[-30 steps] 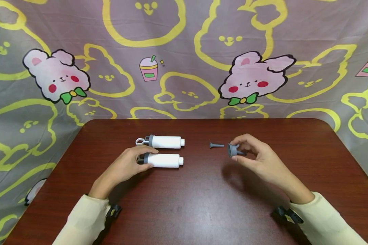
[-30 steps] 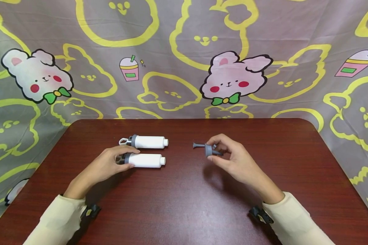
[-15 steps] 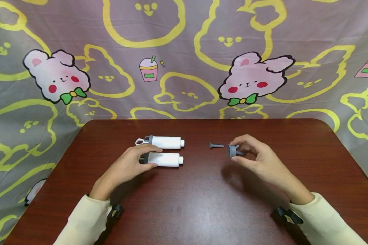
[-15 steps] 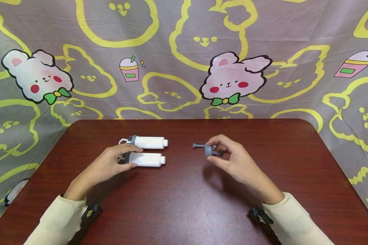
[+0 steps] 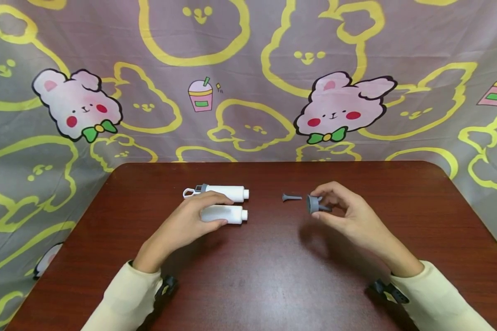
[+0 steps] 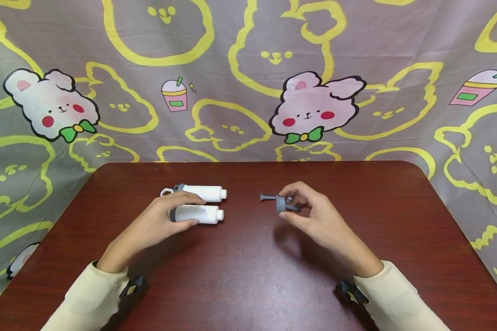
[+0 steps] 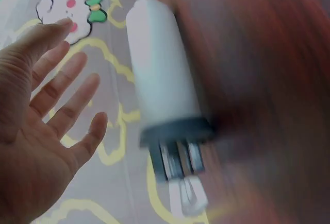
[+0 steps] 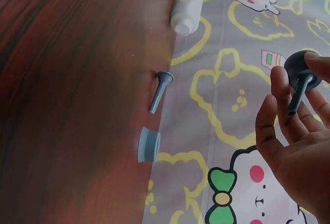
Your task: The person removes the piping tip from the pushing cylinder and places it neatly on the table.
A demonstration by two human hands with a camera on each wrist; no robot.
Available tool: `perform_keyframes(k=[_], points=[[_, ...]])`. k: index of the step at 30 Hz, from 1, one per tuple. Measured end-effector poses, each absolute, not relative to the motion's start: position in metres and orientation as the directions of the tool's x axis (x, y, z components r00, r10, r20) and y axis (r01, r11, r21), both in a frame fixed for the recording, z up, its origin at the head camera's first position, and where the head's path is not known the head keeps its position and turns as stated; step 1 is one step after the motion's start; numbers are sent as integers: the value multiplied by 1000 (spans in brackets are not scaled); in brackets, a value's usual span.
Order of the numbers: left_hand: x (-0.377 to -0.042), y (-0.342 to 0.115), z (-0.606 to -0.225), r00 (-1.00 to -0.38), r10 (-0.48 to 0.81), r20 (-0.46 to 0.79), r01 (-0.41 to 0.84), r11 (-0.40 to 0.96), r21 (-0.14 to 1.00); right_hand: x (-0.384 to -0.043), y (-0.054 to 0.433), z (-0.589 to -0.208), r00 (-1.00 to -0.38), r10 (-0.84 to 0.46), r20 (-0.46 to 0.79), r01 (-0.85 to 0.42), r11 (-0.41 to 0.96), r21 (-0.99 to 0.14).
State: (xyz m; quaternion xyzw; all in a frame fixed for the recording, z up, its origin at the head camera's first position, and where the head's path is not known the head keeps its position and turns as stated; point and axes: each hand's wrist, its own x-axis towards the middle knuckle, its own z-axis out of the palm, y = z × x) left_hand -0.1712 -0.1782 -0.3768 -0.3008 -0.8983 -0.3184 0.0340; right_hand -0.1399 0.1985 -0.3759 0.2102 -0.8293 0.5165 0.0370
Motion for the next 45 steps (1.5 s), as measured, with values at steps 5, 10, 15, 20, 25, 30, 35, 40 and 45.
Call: perform_keyframes(k=[5,10,15,20,25,30,35,40,45], points=[[-169,-157,-374,-802,524,288,583,581,568,-140,198,-376,-913,-301,275,-380,380,-844],[-169,-138,-374,-790,519,327,603,560,568,-141,196,-376,-912,-302,277,-381,379,-843],[-168,-122,-375,-767,522,372,634,529,565,-142,195,-376,-911,-299,284,-387,377,-842],[-165,-104,-373,-744,525,413,659,473,585,-142,194,-375,-909,-297,293,-394,377,-838],[-163,-90,-371,-734,527,428,667,442,600,-143,193,-374,-905,-305,296,-399,368,-840],[-162,-79,-370,-727,537,428,670,419,613,-143,193,-375,-898,-320,301,-409,362,-838],[-162,-72,-372,-721,538,437,675,401,619,-143,192,-376,-893,-330,307,-421,369,-829],[-164,-65,-372,-708,542,454,687,375,623,-144,190,-376,-889,-333,313,-430,378,-820],[-163,-60,-372,-700,544,462,692,358,627,-143,189,-376,-884,-340,321,-439,370,-818]])
